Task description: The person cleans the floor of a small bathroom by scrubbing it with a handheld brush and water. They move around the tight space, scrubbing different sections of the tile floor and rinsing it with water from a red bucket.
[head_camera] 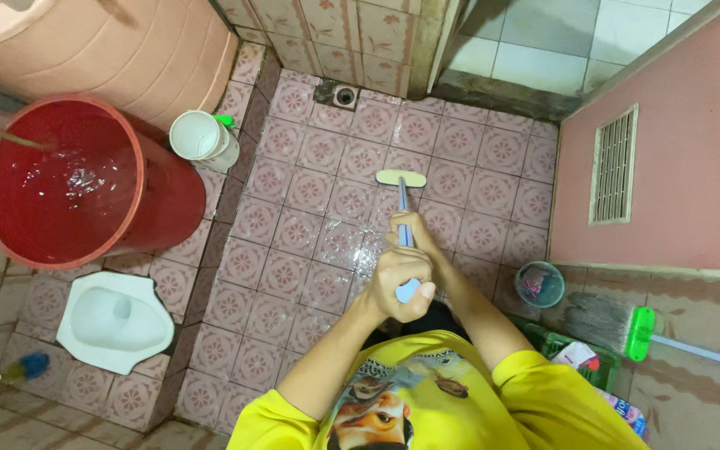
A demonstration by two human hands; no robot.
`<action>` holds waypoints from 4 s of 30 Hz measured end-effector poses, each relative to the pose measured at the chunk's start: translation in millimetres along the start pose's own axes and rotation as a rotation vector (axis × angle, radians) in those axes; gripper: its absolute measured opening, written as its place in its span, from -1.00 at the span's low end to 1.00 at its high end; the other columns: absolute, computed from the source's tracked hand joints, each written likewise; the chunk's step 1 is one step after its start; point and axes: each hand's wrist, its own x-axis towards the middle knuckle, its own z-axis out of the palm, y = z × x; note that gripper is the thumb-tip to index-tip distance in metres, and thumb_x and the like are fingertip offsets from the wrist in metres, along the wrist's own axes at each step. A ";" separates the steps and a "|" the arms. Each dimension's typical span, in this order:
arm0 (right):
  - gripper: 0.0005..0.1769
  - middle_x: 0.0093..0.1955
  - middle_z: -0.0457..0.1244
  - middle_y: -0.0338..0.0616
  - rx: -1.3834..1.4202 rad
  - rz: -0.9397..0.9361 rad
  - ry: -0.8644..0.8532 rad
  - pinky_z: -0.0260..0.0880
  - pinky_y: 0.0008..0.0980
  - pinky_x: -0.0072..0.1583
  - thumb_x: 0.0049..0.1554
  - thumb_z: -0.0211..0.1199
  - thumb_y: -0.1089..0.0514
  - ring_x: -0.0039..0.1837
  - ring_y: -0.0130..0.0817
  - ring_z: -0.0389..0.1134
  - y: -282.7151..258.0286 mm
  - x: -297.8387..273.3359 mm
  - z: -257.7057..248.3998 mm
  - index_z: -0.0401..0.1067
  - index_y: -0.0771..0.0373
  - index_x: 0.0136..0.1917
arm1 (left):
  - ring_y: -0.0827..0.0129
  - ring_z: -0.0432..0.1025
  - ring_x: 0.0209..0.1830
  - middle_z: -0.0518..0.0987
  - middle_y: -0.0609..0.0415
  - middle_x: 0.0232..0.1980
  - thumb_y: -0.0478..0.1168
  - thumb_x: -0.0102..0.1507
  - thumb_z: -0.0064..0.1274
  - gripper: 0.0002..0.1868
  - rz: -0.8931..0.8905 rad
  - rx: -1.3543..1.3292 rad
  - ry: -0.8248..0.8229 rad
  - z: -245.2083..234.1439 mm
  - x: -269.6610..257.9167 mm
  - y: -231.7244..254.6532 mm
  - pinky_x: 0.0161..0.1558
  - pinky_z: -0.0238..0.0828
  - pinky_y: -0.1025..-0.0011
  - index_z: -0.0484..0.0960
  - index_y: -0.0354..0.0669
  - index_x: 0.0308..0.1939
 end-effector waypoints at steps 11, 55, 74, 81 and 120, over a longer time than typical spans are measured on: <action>-0.72 -0.44 0.09 -0.23 -0.681 -0.453 0.018 0.11 -0.42 -0.24 -0.25 0.21 0.49 -0.29 -0.44 0.12 0.2 102.8 -87.5 0.21 0.18 -0.49 | -0.04 0.28 -0.54 0.32 -0.10 -0.54 -0.29 0.11 -0.04 -0.80 -0.011 0.096 0.031 22.1 57.2 -101.0 -0.35 0.29 0.13 0.30 -0.24 -0.56; -0.66 -0.44 -0.04 -0.18 -0.715 -0.596 0.186 -0.01 -0.31 -0.20 -0.18 0.28 0.35 -0.32 -0.32 -0.01 -47.4 82.0 -211.2 0.08 0.29 -0.45 | -0.05 0.26 -0.49 0.28 -0.09 -0.52 -0.29 0.12 -0.07 -0.80 -0.001 -0.090 -0.042 92.2 122.5 -149.8 -0.21 0.40 0.11 0.32 -0.28 -0.56; -0.69 -0.41 0.01 -0.21 -0.185 -0.105 -0.333 0.06 -0.29 -0.23 -0.12 0.22 0.39 -0.29 -0.35 0.02 -8.9 195.1 -70.5 0.12 0.24 -0.50 | 0.04 0.19 -0.58 0.26 -0.05 -0.56 -0.25 0.11 -0.06 -0.79 -0.082 0.312 0.291 12.3 88.3 -141.0 -0.41 0.16 0.18 0.29 -0.23 -0.57; -0.67 -0.46 0.00 -0.23 -0.545 -0.583 -0.336 0.09 -0.37 -0.20 -0.21 0.28 0.42 -0.29 -0.41 0.06 -34.8 174.9 -53.9 0.12 0.26 -0.49 | 0.04 0.19 -0.59 0.27 -0.04 -0.57 -0.29 0.03 -0.08 -0.84 -0.104 0.237 0.272 -9.4 97.7 -110.0 -0.42 0.18 0.17 0.29 -0.23 -0.59; -0.72 -0.44 -0.01 -0.26 -0.501 -0.353 -0.166 0.11 -0.35 -0.21 -0.16 0.26 0.33 -0.32 -0.46 0.02 -20.9 183.8 -53.6 0.15 0.25 -0.49 | 0.06 0.25 -0.54 0.28 -0.04 -0.55 -0.24 0.09 -0.10 -0.80 -0.149 0.119 0.118 -36.7 91.7 -119.1 -0.38 0.22 0.20 0.28 -0.24 -0.57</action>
